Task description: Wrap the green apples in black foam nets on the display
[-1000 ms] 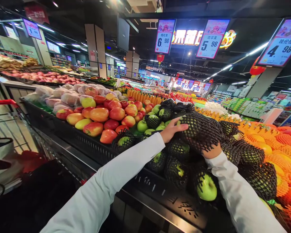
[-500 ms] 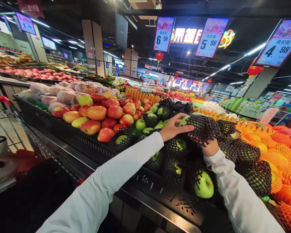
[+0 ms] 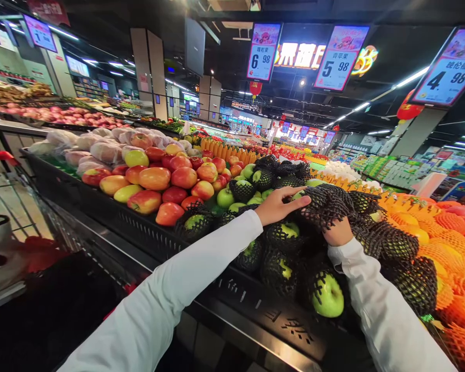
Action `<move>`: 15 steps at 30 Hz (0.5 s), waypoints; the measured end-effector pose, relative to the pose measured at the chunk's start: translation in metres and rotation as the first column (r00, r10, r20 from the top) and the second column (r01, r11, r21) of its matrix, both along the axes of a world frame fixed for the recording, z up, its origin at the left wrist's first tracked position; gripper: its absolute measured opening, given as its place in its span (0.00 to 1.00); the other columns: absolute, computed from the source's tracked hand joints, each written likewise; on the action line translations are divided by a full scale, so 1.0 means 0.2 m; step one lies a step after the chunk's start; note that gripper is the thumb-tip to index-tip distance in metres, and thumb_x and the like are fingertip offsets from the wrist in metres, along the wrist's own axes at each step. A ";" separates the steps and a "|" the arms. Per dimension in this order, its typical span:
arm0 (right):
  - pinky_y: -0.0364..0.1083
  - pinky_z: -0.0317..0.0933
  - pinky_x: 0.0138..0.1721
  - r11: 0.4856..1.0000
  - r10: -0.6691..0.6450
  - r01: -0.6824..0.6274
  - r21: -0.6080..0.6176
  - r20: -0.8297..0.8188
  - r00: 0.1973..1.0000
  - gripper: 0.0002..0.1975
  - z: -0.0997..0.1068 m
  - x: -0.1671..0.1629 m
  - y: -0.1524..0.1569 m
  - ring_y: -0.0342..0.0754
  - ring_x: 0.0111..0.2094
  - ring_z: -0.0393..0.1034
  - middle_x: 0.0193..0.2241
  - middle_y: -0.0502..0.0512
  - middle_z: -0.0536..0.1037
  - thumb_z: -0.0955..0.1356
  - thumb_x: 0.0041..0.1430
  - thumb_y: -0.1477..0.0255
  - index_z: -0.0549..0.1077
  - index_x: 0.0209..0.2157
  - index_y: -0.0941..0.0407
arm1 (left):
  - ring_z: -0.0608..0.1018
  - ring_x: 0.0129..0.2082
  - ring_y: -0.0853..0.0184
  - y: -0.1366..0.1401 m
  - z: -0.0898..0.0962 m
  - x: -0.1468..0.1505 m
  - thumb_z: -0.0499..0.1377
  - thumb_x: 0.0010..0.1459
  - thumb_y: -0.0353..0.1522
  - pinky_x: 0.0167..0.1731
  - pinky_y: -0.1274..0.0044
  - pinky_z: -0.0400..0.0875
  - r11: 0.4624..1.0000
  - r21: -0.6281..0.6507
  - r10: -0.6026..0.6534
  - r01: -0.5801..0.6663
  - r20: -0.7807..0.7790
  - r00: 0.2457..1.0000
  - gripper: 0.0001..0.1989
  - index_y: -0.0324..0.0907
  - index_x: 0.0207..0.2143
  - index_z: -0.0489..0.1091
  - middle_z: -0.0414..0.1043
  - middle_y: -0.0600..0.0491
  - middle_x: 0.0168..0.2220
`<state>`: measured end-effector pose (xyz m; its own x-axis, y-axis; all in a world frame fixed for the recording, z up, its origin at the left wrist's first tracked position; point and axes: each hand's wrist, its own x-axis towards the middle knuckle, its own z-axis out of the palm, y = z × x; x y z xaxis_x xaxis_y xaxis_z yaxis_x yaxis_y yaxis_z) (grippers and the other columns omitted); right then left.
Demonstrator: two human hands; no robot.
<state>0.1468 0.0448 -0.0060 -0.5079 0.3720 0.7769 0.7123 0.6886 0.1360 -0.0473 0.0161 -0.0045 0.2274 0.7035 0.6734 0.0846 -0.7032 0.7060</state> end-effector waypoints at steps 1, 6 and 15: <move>0.59 0.64 0.57 1.000 0.031 -0.031 0.004 0.017 0.999 0.16 0.02 -0.01 0.00 0.56 0.54 0.70 0.44 0.59 0.81 0.63 0.61 0.62 0.78 0.44 0.51 | 0.72 0.56 0.57 0.00 0.00 0.00 0.57 0.59 0.51 0.57 0.67 0.62 1.000 0.013 0.008 -0.007 -0.015 1.000 0.30 0.38 0.53 0.73 0.73 0.44 0.54; 0.60 0.62 0.59 0.978 0.152 -0.137 0.154 -0.089 0.984 0.19 0.02 -0.02 -0.01 0.59 0.55 0.69 0.46 0.60 0.81 0.66 0.58 0.58 0.79 0.44 0.54 | 0.73 0.49 0.63 -0.04 0.01 0.01 0.62 0.57 0.45 0.40 0.76 0.67 0.999 0.037 0.017 -0.019 0.065 0.998 0.22 0.42 0.49 0.72 0.72 0.47 0.52; 0.63 0.62 0.58 0.931 0.173 -0.126 0.342 -0.111 0.979 0.20 -0.03 -0.02 0.00 0.62 0.56 0.68 0.51 0.64 0.77 0.66 0.59 0.60 0.78 0.47 0.57 | 0.69 0.36 0.70 -0.03 0.02 0.01 0.68 0.51 0.42 0.29 0.80 0.61 0.976 0.212 0.013 -0.053 0.188 0.982 0.17 0.39 0.27 0.67 0.66 0.52 0.38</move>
